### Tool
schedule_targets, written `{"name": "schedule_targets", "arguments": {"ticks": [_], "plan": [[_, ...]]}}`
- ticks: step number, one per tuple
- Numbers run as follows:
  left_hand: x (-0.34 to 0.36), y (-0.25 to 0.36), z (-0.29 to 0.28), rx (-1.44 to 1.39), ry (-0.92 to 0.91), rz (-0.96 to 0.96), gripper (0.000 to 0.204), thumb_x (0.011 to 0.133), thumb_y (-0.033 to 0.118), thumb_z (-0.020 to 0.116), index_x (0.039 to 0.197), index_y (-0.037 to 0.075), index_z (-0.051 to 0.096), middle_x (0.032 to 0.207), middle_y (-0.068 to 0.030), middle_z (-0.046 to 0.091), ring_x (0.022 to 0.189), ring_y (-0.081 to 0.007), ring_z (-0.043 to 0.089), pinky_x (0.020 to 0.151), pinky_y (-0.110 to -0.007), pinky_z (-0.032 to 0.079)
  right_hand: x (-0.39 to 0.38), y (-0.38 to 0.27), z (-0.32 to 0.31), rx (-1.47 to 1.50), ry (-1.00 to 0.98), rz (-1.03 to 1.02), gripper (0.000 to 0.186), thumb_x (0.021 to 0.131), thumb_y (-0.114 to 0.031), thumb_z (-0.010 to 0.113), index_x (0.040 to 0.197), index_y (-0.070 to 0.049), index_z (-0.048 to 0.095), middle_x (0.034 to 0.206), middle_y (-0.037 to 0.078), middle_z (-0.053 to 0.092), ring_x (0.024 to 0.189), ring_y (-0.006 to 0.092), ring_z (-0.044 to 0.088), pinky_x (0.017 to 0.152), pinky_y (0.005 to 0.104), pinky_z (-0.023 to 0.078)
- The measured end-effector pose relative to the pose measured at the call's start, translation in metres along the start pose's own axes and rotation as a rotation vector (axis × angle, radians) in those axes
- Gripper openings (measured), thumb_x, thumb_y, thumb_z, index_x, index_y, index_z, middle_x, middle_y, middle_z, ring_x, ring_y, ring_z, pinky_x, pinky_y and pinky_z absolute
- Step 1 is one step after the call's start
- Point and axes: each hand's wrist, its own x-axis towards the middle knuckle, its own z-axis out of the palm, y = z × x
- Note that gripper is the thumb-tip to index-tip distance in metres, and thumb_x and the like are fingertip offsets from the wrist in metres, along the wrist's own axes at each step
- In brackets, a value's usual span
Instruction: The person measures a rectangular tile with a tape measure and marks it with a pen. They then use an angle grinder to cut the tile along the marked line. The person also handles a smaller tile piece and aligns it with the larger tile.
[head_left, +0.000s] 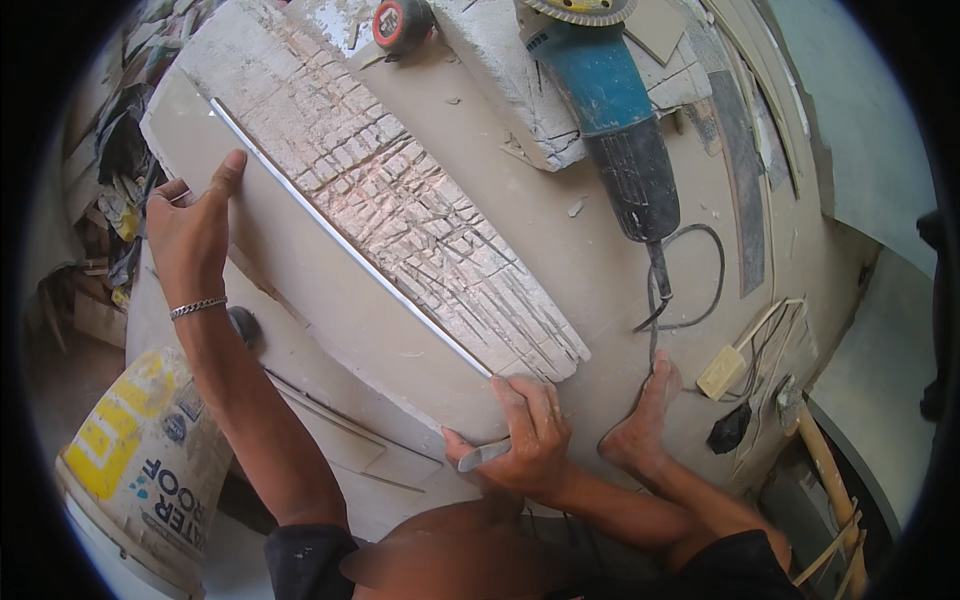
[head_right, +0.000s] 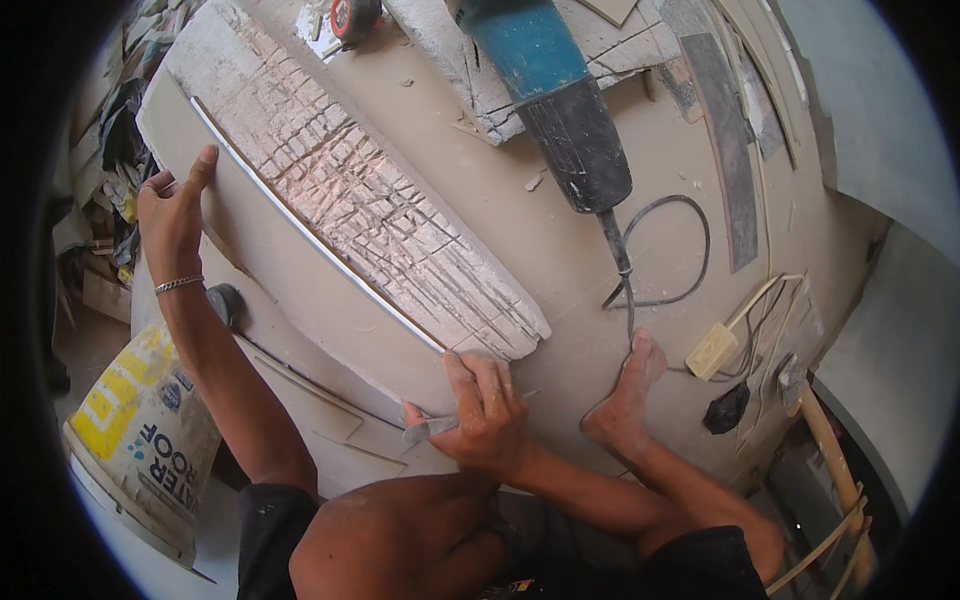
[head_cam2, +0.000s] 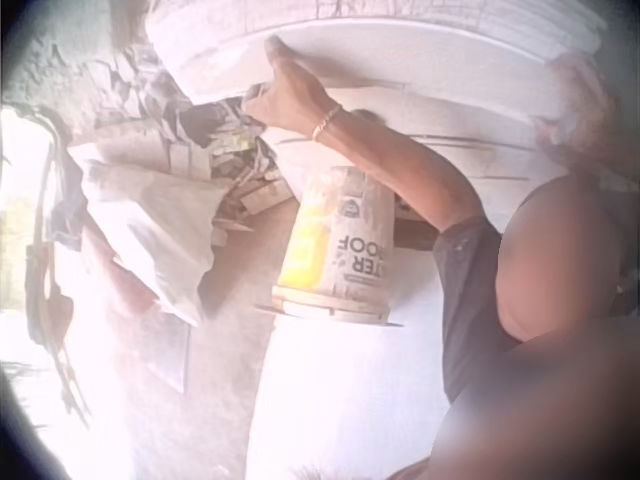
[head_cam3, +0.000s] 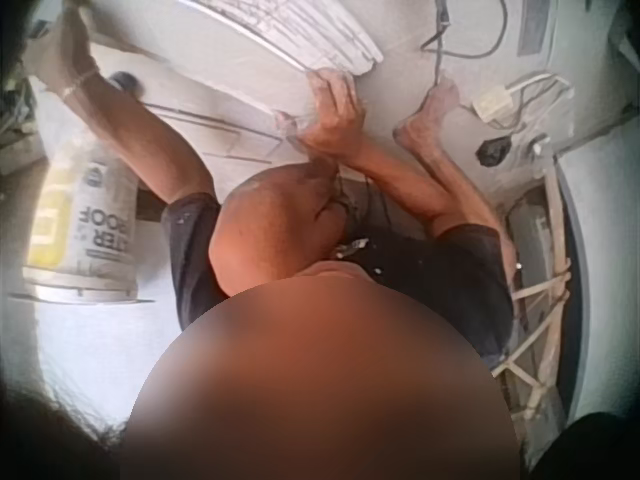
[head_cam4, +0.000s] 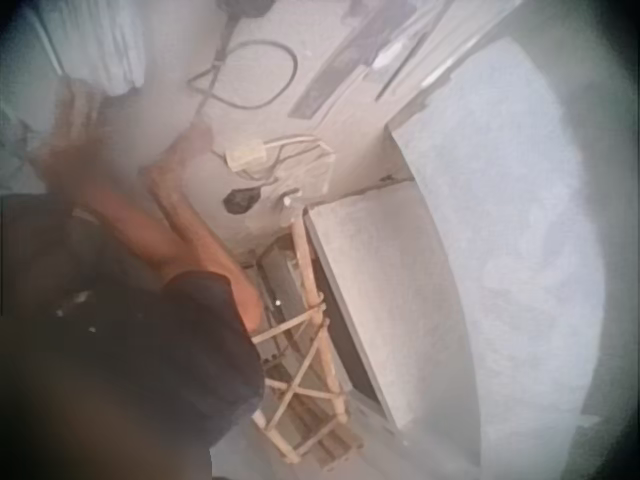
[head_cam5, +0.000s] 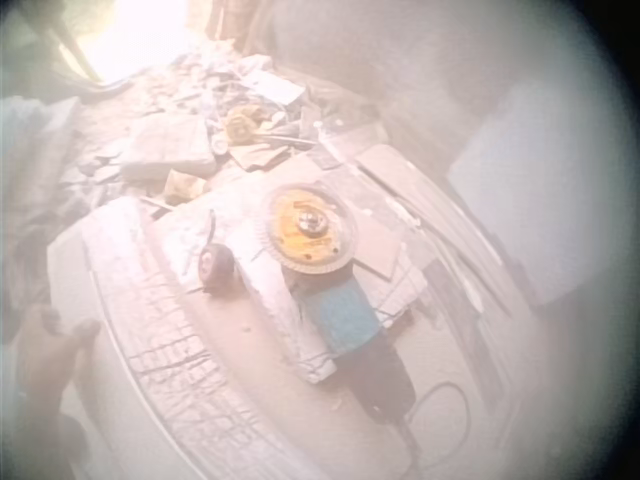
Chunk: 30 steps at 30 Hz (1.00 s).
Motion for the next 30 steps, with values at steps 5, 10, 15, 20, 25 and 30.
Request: {"name": "schedule_targets", "arguments": {"ticks": [5, 10, 15, 20, 25, 30], "plan": [[-0.001, 0.001, 0.004, -0.037, 0.018, 0.003, 0.106, 0.074, 0.065, 0.097, 0.132, -0.017, 0.063, 0.115, -0.0209, 0.071, 0.108, -0.0302, 0.071, 0.099, -0.037, 0.056, 0.002, -0.001, -0.001, -0.005, -0.006, -0.009, 0.074, 0.068, -0.03, 0.098, 0.124, 0.009, 0.069, 0.114, 0.019, 0.066, 0.097, 0.0363, 0.069, 0.079, 0.0431, 0.06], [-0.017, 0.005, 0.011, -0.021, 0.099, -0.01, 0.099, 0.078, 0.062, 0.095, 0.133, -0.014, 0.064, 0.113, -0.018, 0.073, 0.102, -0.0268, 0.072, 0.096, -0.034, 0.057, 0.0, 0.0, 0.0, -0.011, -0.009, -0.013, 0.074, 0.068, -0.031, 0.098, 0.124, 0.009, 0.069, 0.114, 0.019, 0.065, 0.097, 0.0364, 0.068, 0.079, 0.0432, 0.06], [-0.028, 0.009, 0.014, -0.081, 0.117, -0.032, 0.095, 0.08, 0.06, 0.094, 0.132, -0.013, 0.065, 0.11, -0.0162, 0.075, 0.1, -0.0243, 0.073, 0.095, -0.033, 0.057, 0.0, 0.0, 0.001, 0.003, -0.004, 0.002, 0.075, 0.067, -0.031, 0.098, 0.124, 0.008, 0.069, 0.115, 0.019, 0.065, 0.097, 0.0363, 0.068, 0.079, 0.0433, 0.06], [-0.026, 0.011, 0.01, -0.064, 0.116, -0.015, 0.091, 0.08, 0.06, 0.094, 0.13, -0.011, 0.065, 0.111, -0.0171, 0.075, 0.101, -0.0255, 0.074, 0.096, -0.034, 0.057, -0.001, 0.0, 0.001, -0.012, 0.016, -0.002, 0.077, 0.066, -0.031, 0.099, 0.125, 0.007, 0.07, 0.115, 0.019, 0.065, 0.097, 0.0356, 0.069, 0.079, 0.043, 0.06], [-0.025, 0.012, 0.01, -0.055, 0.118, -0.01, 0.089, 0.081, 0.058, 0.094, 0.129, -0.011, 0.065, 0.11, -0.0177, 0.076, 0.101, -0.0262, 0.074, 0.097, -0.034, 0.057, -0.001, 0.002, 0.001, -0.007, 0.016, -0.009, 0.076, 0.066, -0.032, 0.099, 0.125, 0.007, 0.07, 0.115, 0.018, 0.065, 0.097, 0.0353, 0.069, 0.078, 0.0426, 0.06], [-0.025, 0.012, 0.011, -0.03, 0.129, -0.001, 0.089, 0.081, 0.058, 0.094, 0.13, -0.011, 0.064, 0.11, -0.0174, 0.076, 0.1, -0.0252, 0.074, 0.096, -0.033, 0.057, -0.001, 0.003, 0.001, 0.0, 0.008, -0.02, 0.077, 0.066, -0.032, 0.099, 0.124, 0.007, 0.07, 0.114, 0.018, 0.065, 0.096, 0.0355, 0.068, 0.077, 0.0427, 0.06]]}}
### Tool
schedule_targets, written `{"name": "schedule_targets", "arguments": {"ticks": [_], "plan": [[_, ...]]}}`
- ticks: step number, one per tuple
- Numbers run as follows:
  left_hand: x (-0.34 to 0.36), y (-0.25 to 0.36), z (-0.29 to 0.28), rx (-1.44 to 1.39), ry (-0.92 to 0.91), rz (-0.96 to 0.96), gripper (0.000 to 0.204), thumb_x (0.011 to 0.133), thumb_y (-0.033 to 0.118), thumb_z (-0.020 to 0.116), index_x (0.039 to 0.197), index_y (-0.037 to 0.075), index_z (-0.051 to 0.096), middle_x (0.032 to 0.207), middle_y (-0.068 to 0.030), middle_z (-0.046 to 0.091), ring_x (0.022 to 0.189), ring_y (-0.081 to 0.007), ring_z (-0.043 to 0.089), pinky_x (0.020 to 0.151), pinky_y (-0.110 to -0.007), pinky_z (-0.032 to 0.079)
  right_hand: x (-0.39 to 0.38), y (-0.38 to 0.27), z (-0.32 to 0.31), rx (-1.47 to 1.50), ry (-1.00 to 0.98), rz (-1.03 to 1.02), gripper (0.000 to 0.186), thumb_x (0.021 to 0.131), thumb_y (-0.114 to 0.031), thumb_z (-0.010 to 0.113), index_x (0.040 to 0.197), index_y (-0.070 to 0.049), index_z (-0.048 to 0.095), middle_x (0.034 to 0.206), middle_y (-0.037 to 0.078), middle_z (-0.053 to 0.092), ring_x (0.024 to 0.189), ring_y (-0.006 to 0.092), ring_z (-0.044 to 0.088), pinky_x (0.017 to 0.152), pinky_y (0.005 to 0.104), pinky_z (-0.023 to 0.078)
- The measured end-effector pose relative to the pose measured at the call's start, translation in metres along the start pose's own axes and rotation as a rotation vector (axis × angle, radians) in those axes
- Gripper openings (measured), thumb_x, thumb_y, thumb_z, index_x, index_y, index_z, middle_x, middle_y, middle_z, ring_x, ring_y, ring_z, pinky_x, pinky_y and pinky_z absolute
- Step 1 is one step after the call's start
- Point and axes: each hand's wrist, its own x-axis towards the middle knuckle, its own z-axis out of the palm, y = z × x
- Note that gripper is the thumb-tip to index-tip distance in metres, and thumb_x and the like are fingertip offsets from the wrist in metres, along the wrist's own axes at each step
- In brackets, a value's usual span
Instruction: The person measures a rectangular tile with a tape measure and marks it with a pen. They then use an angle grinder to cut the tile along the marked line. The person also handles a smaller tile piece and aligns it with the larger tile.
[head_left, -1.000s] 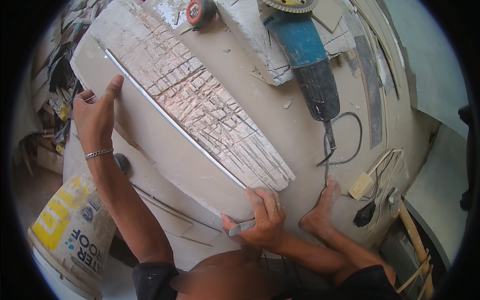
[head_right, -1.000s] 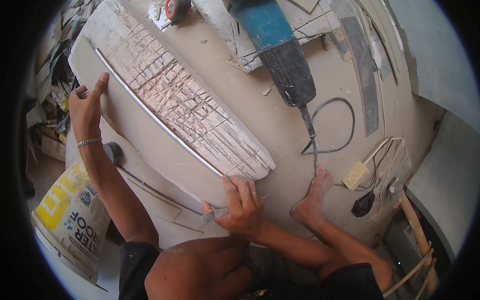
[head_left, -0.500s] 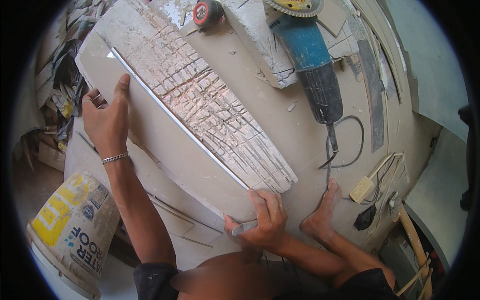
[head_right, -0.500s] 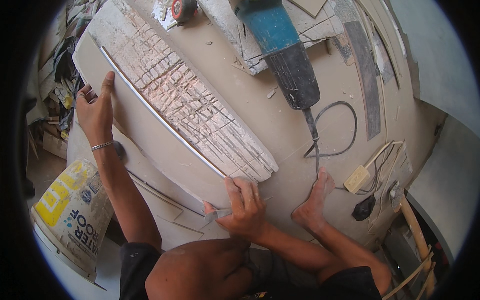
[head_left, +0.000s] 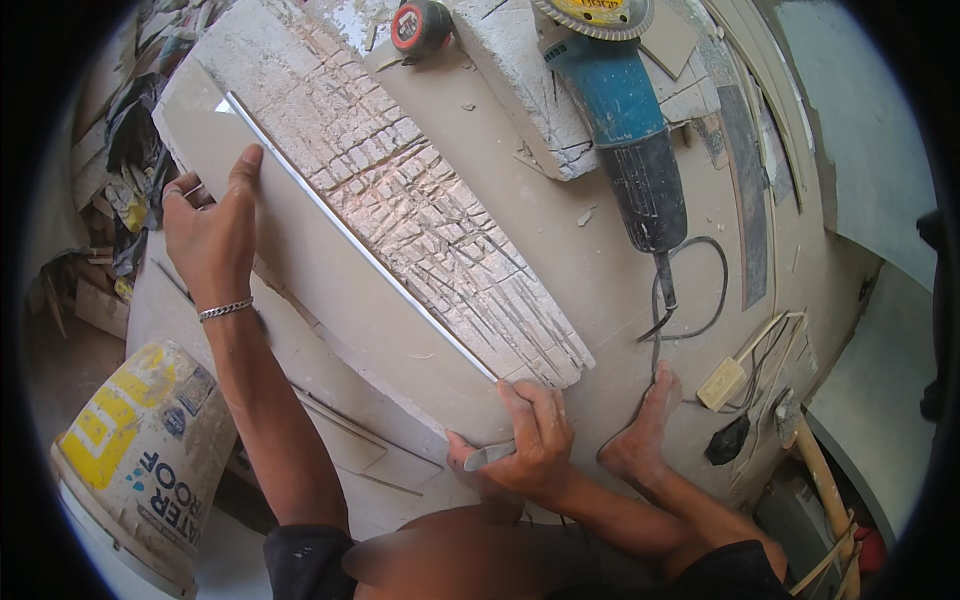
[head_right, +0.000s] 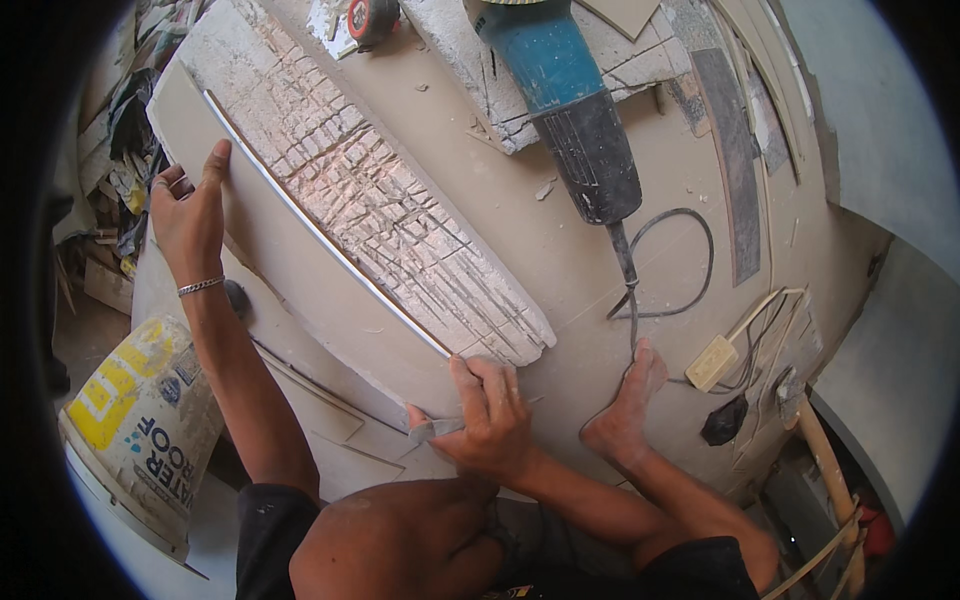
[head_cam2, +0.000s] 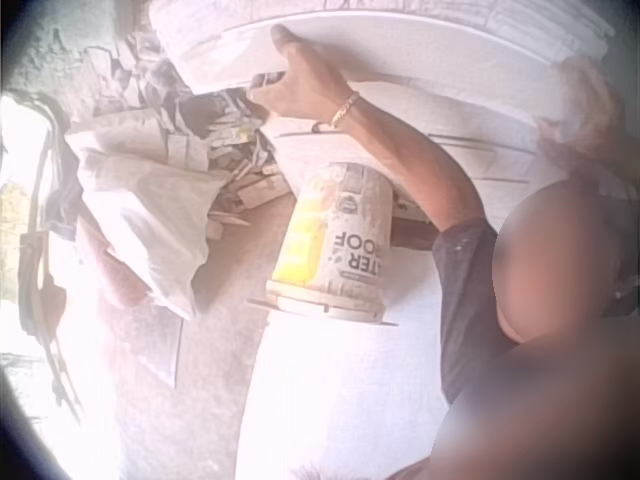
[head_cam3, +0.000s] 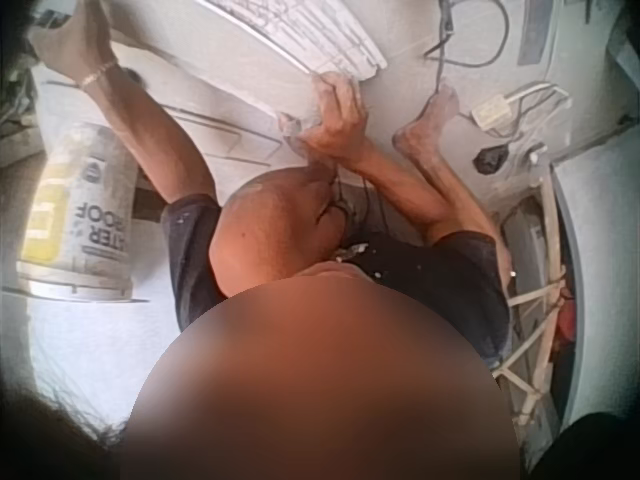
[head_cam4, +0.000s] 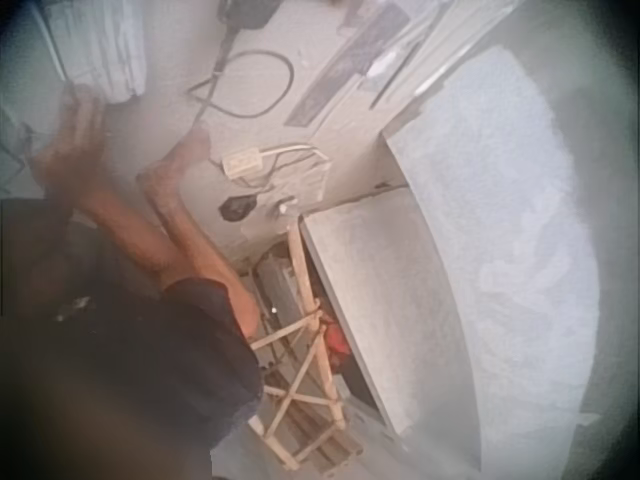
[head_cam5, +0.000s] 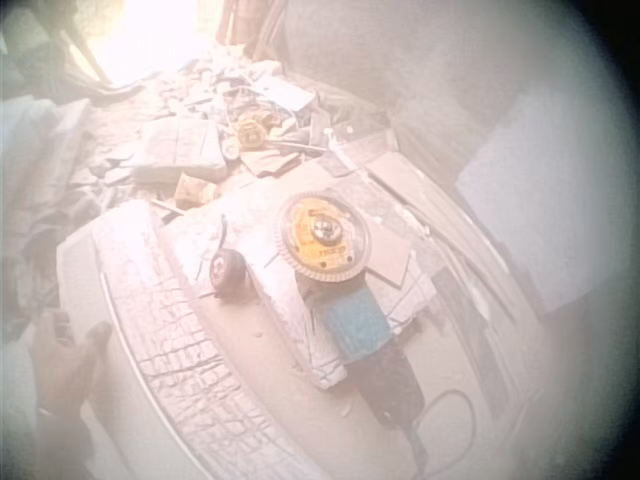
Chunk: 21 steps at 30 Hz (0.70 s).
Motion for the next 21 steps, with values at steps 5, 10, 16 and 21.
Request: {"name": "schedule_targets", "arguments": {"ticks": [5, 10, 16, 21], "plan": [[-0.014, -0.002, 0.001, -0.128, -0.033, 0.026, 0.086, 0.086, 0.046, 0.093, 0.14, -0.012, 0.06, 0.119, -0.0206, 0.075, 0.111, -0.0284, 0.074, 0.102, -0.038, 0.056, 0.0, 0.0, -0.001, -0.01, -0.001, -0.016, 0.075, 0.067, -0.032, 0.099, 0.123, 0.009, 0.07, 0.113, 0.019, 0.065, 0.096, 0.0362, 0.068, 0.077, 0.0429, 0.06], [-0.075, -0.006, -0.027, 0.131, -0.093, 0.558, 0.094, 0.086, 0.037, 0.092, 0.16, -0.002, 0.05, 0.165, -0.0262, 0.049, 0.156, -0.0391, 0.046, 0.127, -0.05, 0.037, 0.002, 0.001, -0.002, -0.002, -0.006, -0.016, 0.074, 0.068, -0.031, 0.099, 0.122, 0.01, 0.069, 0.113, 0.019, 0.064, 0.095, 0.0364, 0.068, 0.077, 0.043, 0.06], [-0.131, -0.004, -0.057, 0.137, -0.502, 0.603, 0.115, 0.079, 0.042, 0.094, 0.17, 0.001, 0.038, 0.178, -0.025, 0.033, 0.166, -0.0429, 0.028, 0.134, -0.06, 0.021, 0.002, -0.001, -0.003, 0.019, -0.023, -0.001, 0.073, 0.071, -0.031, 0.097, 0.123, 0.011, 0.069, 0.113, 0.019, 0.064, 0.097, 0.0363, 0.068, 0.079, 0.0433, 0.06], [-0.136, 0.002, -0.053, 0.142, -0.511, 0.577, 0.12, 0.074, 0.036, 0.096, 0.17, -0.003, 0.035, 0.178, -0.0267, 0.031, 0.167, -0.0431, 0.025, 0.134, -0.061, 0.019, 0.001, -0.003, -0.003, 0.033, -0.034, 0.03, 0.069, 0.078, -0.033, 0.093, 0.125, 0.011, 0.069, 0.114, 0.019, 0.064, 0.099, 0.0373, 0.067, 0.084, 0.045, 0.061]]}}
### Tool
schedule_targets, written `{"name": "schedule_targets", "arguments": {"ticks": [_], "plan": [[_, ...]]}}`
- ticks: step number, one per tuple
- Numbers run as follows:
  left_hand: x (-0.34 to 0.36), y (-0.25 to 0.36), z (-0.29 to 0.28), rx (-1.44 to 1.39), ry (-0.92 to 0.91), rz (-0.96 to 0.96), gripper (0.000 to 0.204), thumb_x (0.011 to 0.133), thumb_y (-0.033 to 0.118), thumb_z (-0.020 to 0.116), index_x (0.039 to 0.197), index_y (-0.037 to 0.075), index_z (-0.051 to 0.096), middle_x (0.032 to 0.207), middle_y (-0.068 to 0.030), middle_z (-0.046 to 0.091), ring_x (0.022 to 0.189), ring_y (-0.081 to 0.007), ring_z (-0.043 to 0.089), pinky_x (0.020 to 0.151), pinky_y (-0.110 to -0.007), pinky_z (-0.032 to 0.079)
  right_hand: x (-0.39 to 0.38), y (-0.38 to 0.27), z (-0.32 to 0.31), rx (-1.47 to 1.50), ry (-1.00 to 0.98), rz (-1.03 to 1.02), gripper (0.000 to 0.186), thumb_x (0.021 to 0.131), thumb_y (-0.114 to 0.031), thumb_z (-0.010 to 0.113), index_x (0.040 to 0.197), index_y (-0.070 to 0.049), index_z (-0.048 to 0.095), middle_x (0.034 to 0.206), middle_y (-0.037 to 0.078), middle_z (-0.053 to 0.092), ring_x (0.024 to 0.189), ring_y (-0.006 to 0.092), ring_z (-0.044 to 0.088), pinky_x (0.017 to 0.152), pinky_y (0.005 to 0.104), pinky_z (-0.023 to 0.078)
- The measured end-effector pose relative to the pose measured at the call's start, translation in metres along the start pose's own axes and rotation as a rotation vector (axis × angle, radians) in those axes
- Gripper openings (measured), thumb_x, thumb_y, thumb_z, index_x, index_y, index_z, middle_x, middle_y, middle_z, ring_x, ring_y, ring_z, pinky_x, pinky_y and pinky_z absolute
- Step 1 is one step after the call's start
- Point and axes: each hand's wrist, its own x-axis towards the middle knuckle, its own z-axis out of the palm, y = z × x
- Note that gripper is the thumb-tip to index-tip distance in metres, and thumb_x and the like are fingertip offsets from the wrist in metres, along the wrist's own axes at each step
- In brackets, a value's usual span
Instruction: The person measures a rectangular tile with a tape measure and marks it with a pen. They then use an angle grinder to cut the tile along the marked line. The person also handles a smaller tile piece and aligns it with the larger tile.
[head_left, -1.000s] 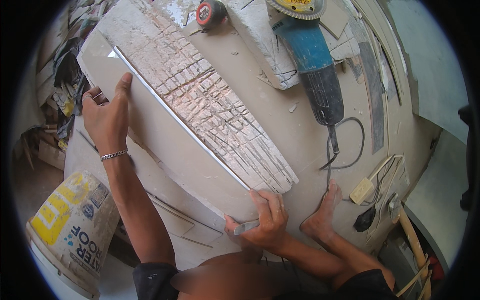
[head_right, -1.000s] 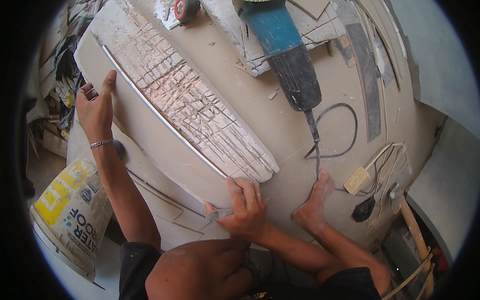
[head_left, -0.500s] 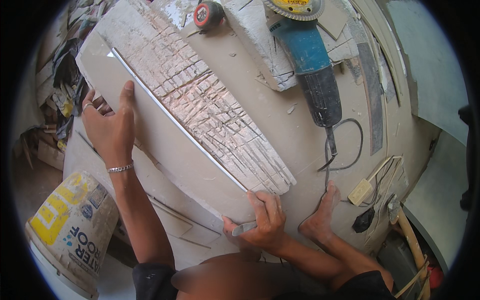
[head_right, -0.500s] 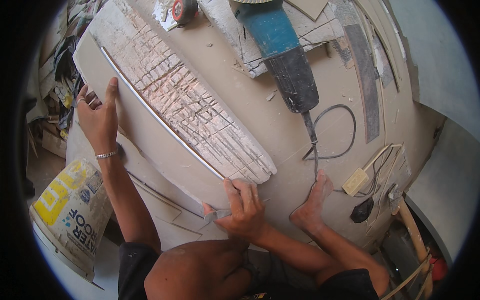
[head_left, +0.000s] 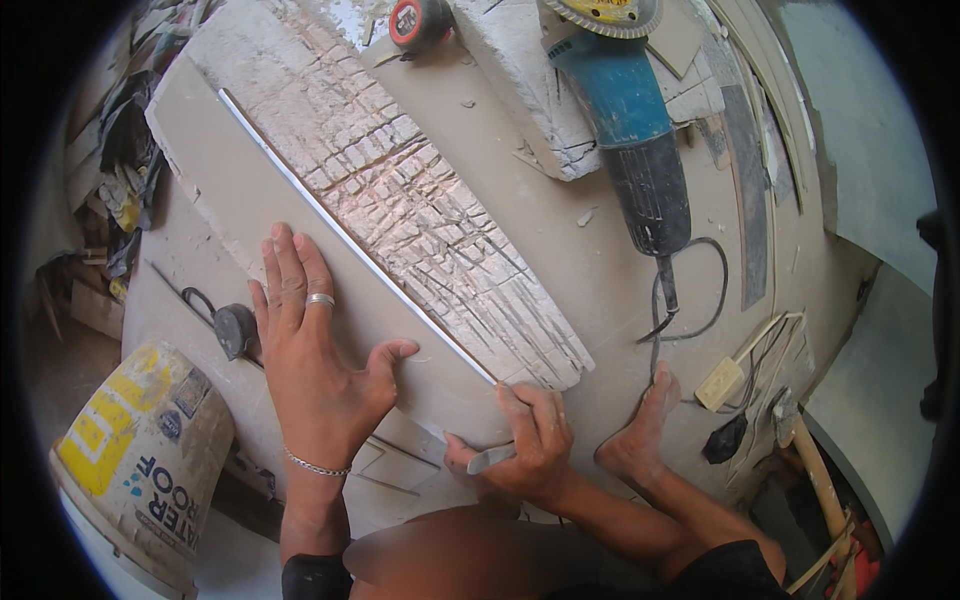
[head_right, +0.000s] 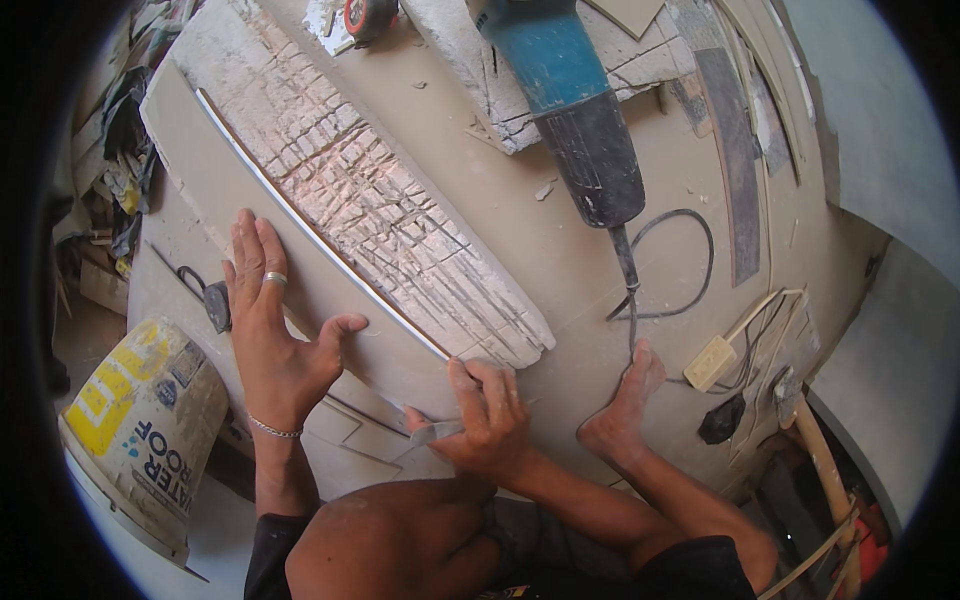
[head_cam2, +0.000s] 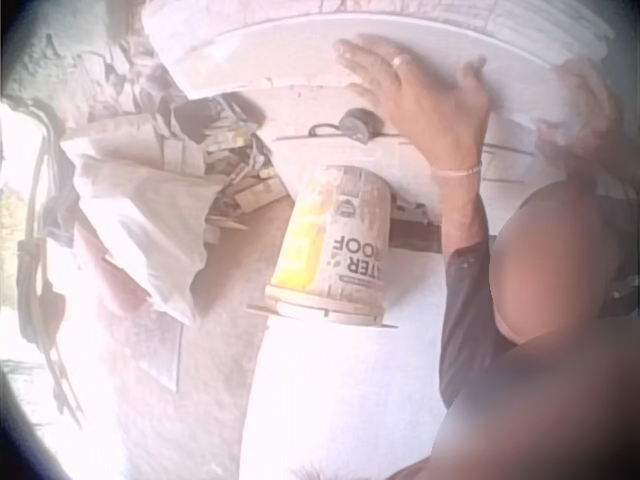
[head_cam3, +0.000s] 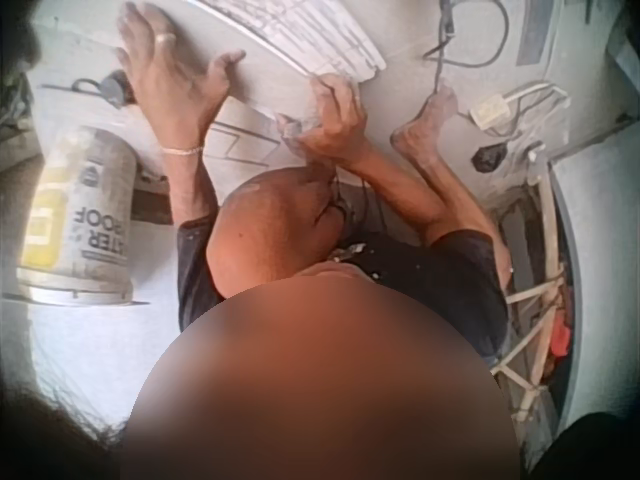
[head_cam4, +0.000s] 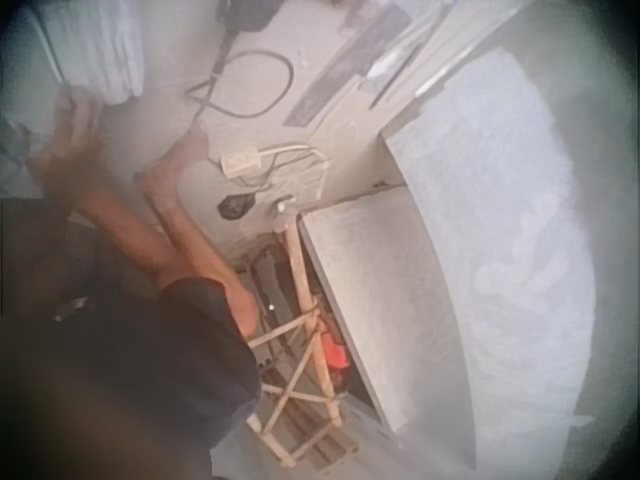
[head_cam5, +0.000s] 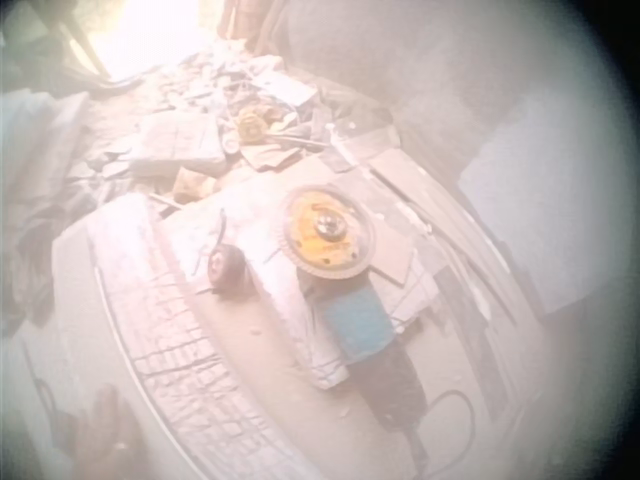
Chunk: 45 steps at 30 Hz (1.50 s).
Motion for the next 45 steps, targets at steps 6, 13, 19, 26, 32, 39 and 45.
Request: {"name": "schedule_targets", "arguments": {"ticks": [6, 13, 19, 26, 32, 39, 45], "plan": [[0.0, 0.006, 0.003, 0.022, -0.021, -0.034, 0.119, 0.072, 0.022, 0.091, 0.17, -0.006, 0.03, 0.179, -0.0289, 0.025, 0.168, -0.0452, 0.021, 0.132, -0.065, 0.018, -0.002, 0.001, 0.003, -0.022, 0.014, -0.006, 0.071, 0.077, -0.033, 0.094, 0.127, 0.01, 0.068, 0.116, 0.019, 0.064, 0.099, 0.0376, 0.067, 0.082, 0.0452, 0.06], [0.002, 0.013, -0.001, 0.053, -0.059, -0.057, 0.116, 0.073, 0.022, 0.088, 0.166, -0.016, 0.03, 0.176, -0.0355, 0.025, 0.167, -0.0492, 0.021, 0.132, -0.067, 0.017, -0.004, 0.006, 0.007, -0.104, 0.047, -0.064, 0.08, 0.063, -0.034, 0.103, 0.125, 0.002, 0.066, 0.111, 0.017, 0.063, 0.094, 0.0361, 0.066, 0.075, 0.0452, 0.059], [0.007, 0.016, -0.006, 0.071, -0.08, -0.06, 0.117, 0.071, 0.023, 0.089, 0.163, -0.019, 0.031, 0.175, -0.0381, 0.026, 0.165, -0.0519, 0.023, 0.133, -0.066, 0.017, -0.005, 0.007, 0.007, -0.104, 0.033, -0.078, 0.083, 0.063, -0.035, 0.103, 0.126, 0.002, 0.065, 0.113, 0.019, 0.062, 0.095, 0.037, 0.065, 0.077, 0.0462, 0.058], [0.011, 0.021, -0.009, 0.112, -0.089, -0.063, 0.115, 0.071, 0.024, 0.089, 0.16, -0.023, 0.033, 0.172, -0.041, 0.028, 0.165, -0.052, 0.025, 0.134, -0.063, 0.017, -0.005, 0.003, 0.004, -0.055, 0.004, -0.022, 0.08, 0.066, -0.032, 0.1, 0.129, 0.004, 0.066, 0.116, 0.018, 0.062, 0.1, 0.0399, 0.064, 0.082, 0.0481, 0.058], [0.012, 0.024, -0.005, 0.181, -0.11, -0.07, 0.115, 0.071, 0.024, 0.091, 0.159, -0.024, 0.034, 0.172, -0.0419, 0.029, 0.165, -0.0506, 0.026, 0.134, -0.061, 0.018, 0.003, -0.007, -0.016, -0.035, -0.091, 0.103, 0.072, 0.071, -0.026, 0.094, 0.131, 0.002, 0.065, 0.119, 0.018, 0.061, 0.106, 0.0423, 0.065, 0.091, 0.0509, 0.057], [0.013, 0.03, -0.008, 0.214, -0.13, -0.136, 0.118, 0.069, 0.023, 0.092, 0.161, -0.022, 0.033, 0.174, -0.0386, 0.028, 0.166, -0.0472, 0.026, 0.134, -0.061, 0.021, 0.022, 0.003, -0.07, 0.102, -0.324, 0.288, 0.047, 0.089, -0.014, 0.077, 0.131, 0.004, 0.063, 0.116, 0.029, 0.064, 0.105, 0.0505, 0.065, 0.09, 0.0557, 0.054], [0.014, 0.035, -0.011, 0.218, -0.128, -0.154, 0.119, 0.069, 0.024, 0.094, 0.161, -0.021, 0.034, 0.174, -0.0377, 0.028, 0.166, -0.0464, 0.026, 0.134, -0.061, 0.023, 0.029, 0.01, -0.087, 0.145, -0.371, 0.098, 0.036, 0.105, -0.009, 0.061, 0.138, 0.006, 0.065, 0.109, 0.031, 0.068, 0.098, 0.0517, 0.068, 0.086, 0.0552, 0.054]]}}
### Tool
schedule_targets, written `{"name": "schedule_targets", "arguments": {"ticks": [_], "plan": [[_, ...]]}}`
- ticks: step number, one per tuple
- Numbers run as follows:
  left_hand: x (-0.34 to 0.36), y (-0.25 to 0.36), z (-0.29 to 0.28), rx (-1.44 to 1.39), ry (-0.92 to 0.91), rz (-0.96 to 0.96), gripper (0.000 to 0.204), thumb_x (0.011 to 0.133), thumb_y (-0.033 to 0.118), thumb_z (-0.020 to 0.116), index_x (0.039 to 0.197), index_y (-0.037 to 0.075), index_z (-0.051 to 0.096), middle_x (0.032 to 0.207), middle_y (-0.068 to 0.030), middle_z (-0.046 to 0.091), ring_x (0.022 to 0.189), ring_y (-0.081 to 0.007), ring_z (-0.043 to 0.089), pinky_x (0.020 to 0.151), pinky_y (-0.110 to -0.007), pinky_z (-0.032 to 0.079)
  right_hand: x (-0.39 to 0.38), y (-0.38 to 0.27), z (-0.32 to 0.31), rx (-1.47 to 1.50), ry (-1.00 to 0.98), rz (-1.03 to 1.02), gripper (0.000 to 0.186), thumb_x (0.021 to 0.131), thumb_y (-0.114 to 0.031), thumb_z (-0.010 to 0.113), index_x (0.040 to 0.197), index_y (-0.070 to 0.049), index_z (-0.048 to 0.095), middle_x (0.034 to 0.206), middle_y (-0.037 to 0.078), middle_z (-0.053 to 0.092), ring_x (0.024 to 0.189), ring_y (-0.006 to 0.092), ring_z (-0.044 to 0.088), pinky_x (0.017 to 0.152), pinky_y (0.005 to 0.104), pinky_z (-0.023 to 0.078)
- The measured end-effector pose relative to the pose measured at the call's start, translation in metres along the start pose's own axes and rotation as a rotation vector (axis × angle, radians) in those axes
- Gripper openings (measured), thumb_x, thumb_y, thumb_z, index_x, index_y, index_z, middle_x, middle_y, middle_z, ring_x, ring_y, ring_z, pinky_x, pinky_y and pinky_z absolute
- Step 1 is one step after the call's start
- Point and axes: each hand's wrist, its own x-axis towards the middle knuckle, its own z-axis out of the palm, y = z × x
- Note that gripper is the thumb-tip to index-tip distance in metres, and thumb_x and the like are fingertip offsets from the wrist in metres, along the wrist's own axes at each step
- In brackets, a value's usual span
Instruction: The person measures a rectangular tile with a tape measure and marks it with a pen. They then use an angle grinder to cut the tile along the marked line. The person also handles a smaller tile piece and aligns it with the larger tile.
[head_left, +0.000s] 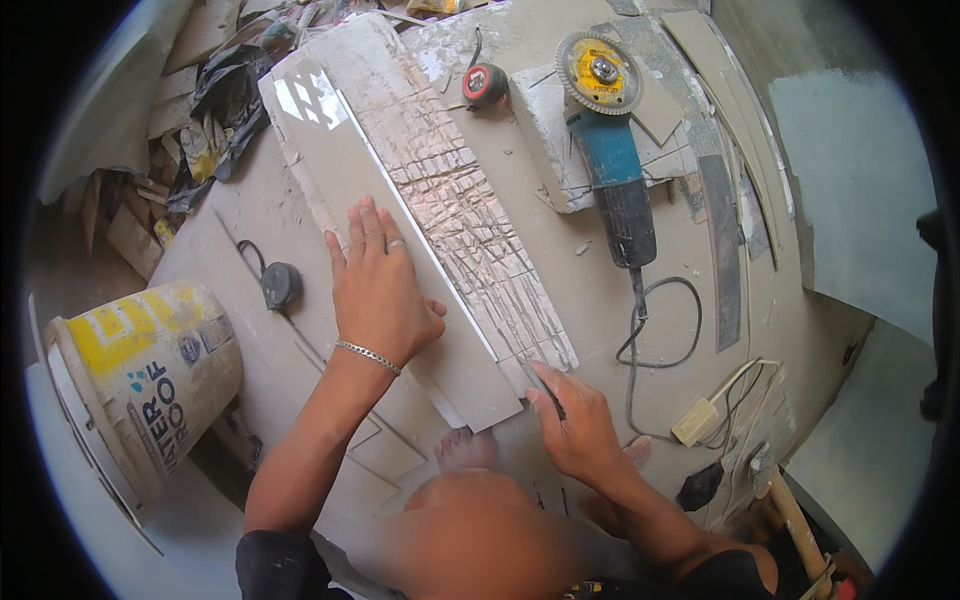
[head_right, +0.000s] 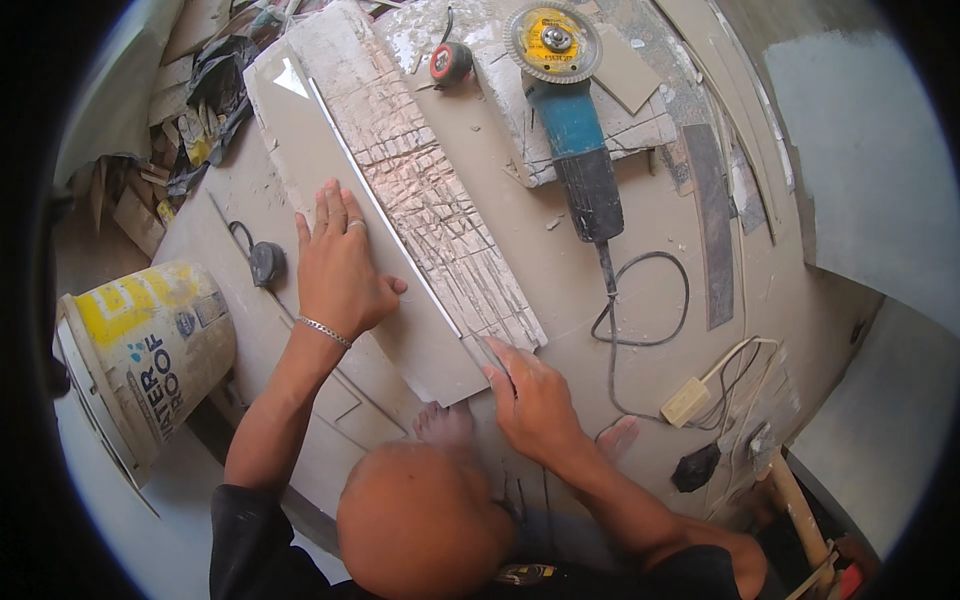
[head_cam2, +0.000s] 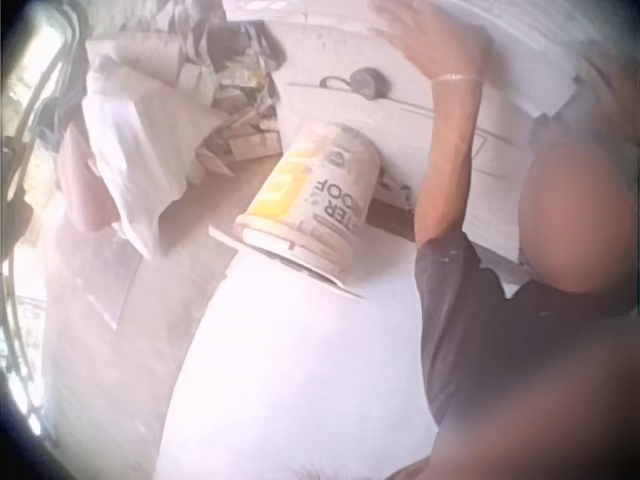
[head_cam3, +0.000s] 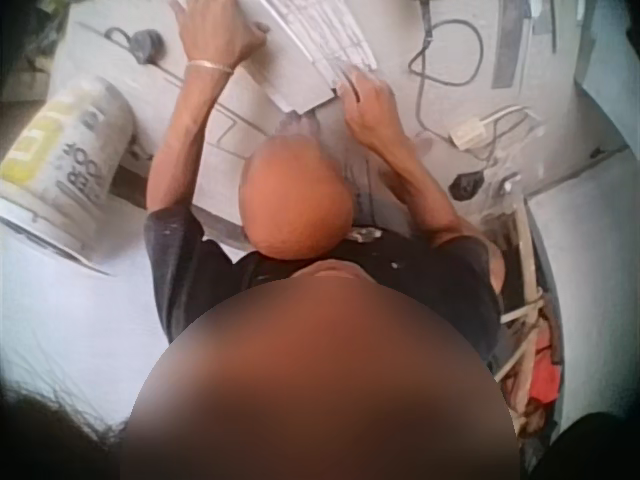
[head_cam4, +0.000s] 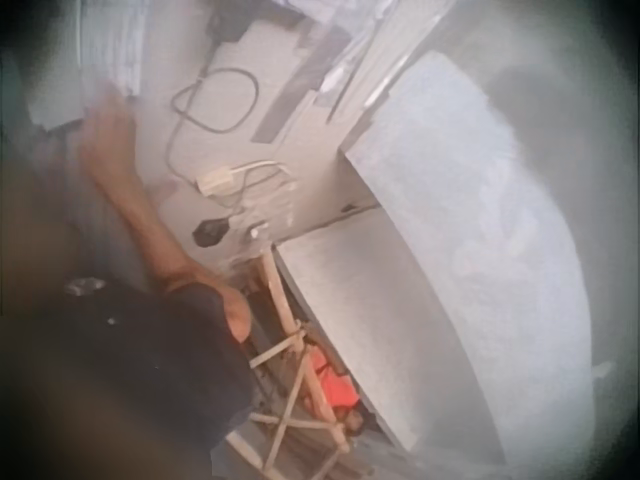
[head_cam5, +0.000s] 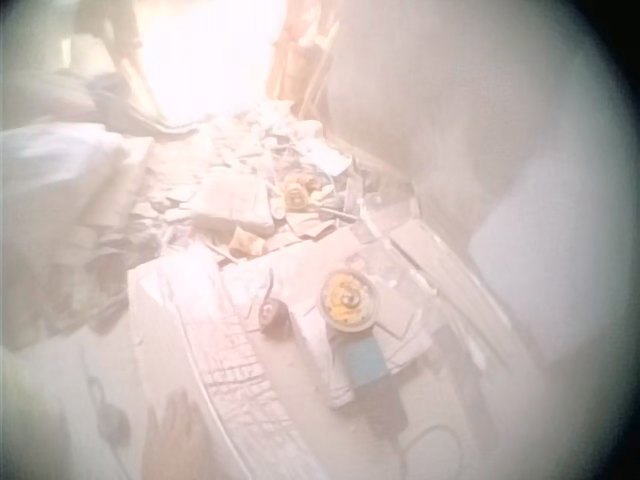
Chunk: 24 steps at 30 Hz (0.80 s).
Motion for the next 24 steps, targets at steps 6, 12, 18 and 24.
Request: {"name": "schedule_targets", "arguments": {"ticks": [6, 12, 18, 24], "plan": [[0.002, -0.001, 0.001, 0.043, -0.026, -0.007, 0.12, 0.069, 0.026, 0.094, 0.161, -0.022, 0.034, 0.175, -0.0376, 0.027, 0.166, -0.0457, 0.026, 0.133, -0.06, 0.026, -0.014, 0.01, 0.012, 0.069, -0.028, 0.116, 0.031, 0.108, -0.011, 0.059, 0.13, 0.007, 0.072, 0.1, 0.029, 0.072, 0.091, 0.0487, 0.07, 0.081, 0.0537, 0.056], [0.001, -0.001, 0.001, 0.032, -0.009, 0.005, 0.118, 0.071, 0.027, 0.092, 0.16, -0.023, 0.033, 0.173, -0.0398, 0.029, 0.165, -0.0464, 0.029, 0.133, -0.06, 0.027, -0.026, 0.021, 0.028, 0.056, 0.059, 0.027, 0.028, 0.106, -0.01, 0.063, 0.128, 0.006, 0.073, 0.092, 0.027, 0.072, 0.083, 0.0478, 0.07, 0.075, 0.0523, 0.056], [0.003, 0.001, -0.001, 0.062, -0.02, 0.006, 0.117, 0.072, 0.026, 0.09, 0.16, -0.024, 0.032, 0.172, -0.0405, 0.029, 0.165, -0.0471, 0.03, 0.133, -0.059, 0.026, -0.028, 0.024, 0.033, 0.021, 0.137, -0.014, 0.026, 0.104, -0.007, 0.066, 0.126, 0.006, 0.074, 0.092, 0.026, 0.071, 0.082, 0.0466, 0.069, 0.071, 0.0512, 0.056], [0.003, 0.0, 0.001, 0.082, -0.034, -0.002, 0.12, 0.07, 0.027, 0.094, 0.16, -0.023, 0.032, 0.173, -0.0388, 0.029, 0.165, -0.046, 0.03, 0.133, -0.058, 0.028, -0.028, 0.024, 0.036, 0.02, 0.149, -0.024, 0.026, 0.103, -0.007, 0.068, 0.126, 0.005, 0.074, 0.089, 0.024, 0.07, 0.078, 0.0465, 0.068, 0.068, 0.0505, 0.055]]}}
